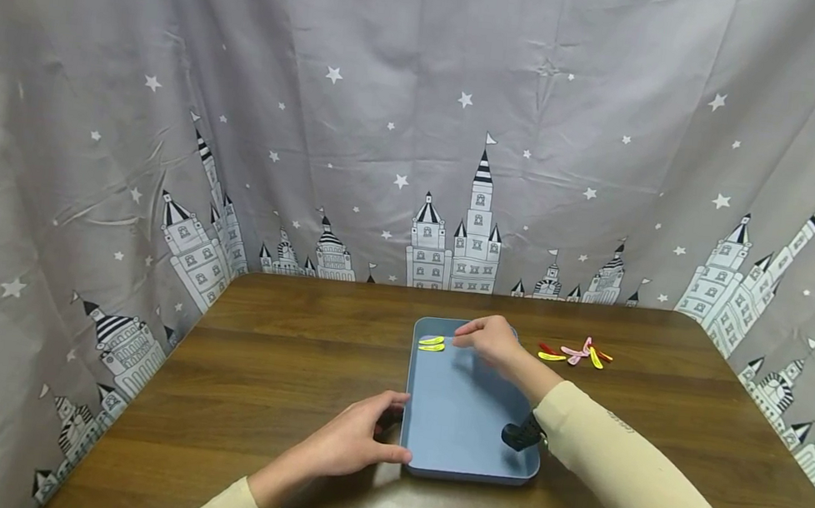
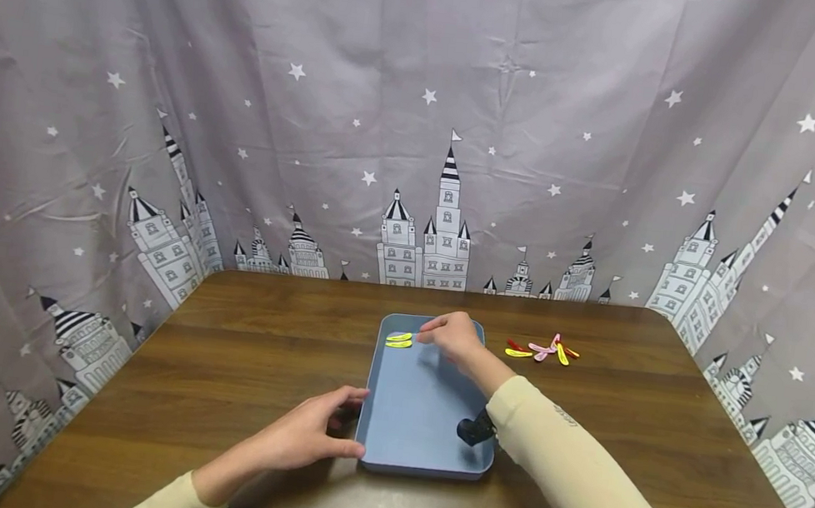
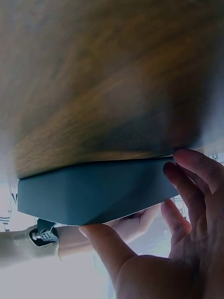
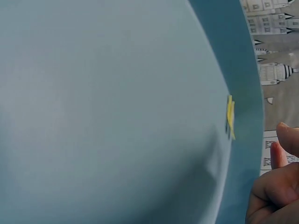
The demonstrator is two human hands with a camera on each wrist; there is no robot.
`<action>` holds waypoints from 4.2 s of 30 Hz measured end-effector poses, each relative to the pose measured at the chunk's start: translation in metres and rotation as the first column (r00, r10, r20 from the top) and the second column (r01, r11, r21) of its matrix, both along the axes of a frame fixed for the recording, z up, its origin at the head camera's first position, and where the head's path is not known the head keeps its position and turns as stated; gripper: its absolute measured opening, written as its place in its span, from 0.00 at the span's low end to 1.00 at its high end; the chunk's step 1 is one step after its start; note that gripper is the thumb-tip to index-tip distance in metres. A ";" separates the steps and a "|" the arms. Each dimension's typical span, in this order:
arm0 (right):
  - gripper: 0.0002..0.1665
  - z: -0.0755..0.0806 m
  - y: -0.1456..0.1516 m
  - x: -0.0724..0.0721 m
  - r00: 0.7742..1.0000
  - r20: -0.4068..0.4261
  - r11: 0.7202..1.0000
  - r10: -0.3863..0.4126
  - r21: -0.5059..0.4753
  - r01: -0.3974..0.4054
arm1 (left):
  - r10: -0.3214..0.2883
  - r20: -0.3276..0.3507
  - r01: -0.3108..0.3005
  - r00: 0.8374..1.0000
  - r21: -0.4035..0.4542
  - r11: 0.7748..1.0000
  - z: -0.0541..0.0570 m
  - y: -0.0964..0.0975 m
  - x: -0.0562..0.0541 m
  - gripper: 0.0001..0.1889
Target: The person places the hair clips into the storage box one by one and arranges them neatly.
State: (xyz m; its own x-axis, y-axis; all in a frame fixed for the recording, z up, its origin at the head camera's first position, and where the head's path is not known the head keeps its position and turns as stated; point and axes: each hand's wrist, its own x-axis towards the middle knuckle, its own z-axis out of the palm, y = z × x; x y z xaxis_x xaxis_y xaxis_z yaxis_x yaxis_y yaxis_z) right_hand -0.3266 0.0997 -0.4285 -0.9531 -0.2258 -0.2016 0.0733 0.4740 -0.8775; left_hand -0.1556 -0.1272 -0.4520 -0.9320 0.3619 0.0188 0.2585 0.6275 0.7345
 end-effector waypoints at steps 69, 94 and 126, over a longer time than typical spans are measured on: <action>0.31 0.025 0.176 0.001 0.993 -0.012 0.987 -0.120 -0.111 0.118 | 0.018 -0.016 -0.019 1.000 -0.008 1.000 0.000 0.001 -0.001 0.43; 0.29 -0.012 0.227 -0.011 0.965 -0.045 0.965 -0.258 -0.063 0.255 | 0.014 -0.016 -0.015 1.000 -0.010 1.000 0.001 0.002 -0.001 0.42; 0.25 -0.043 0.242 -0.023 0.965 -0.033 0.965 -0.259 0.035 0.260 | 0.003 -0.004 -0.003 1.000 0.003 1.000 0.002 0.002 -0.002 0.42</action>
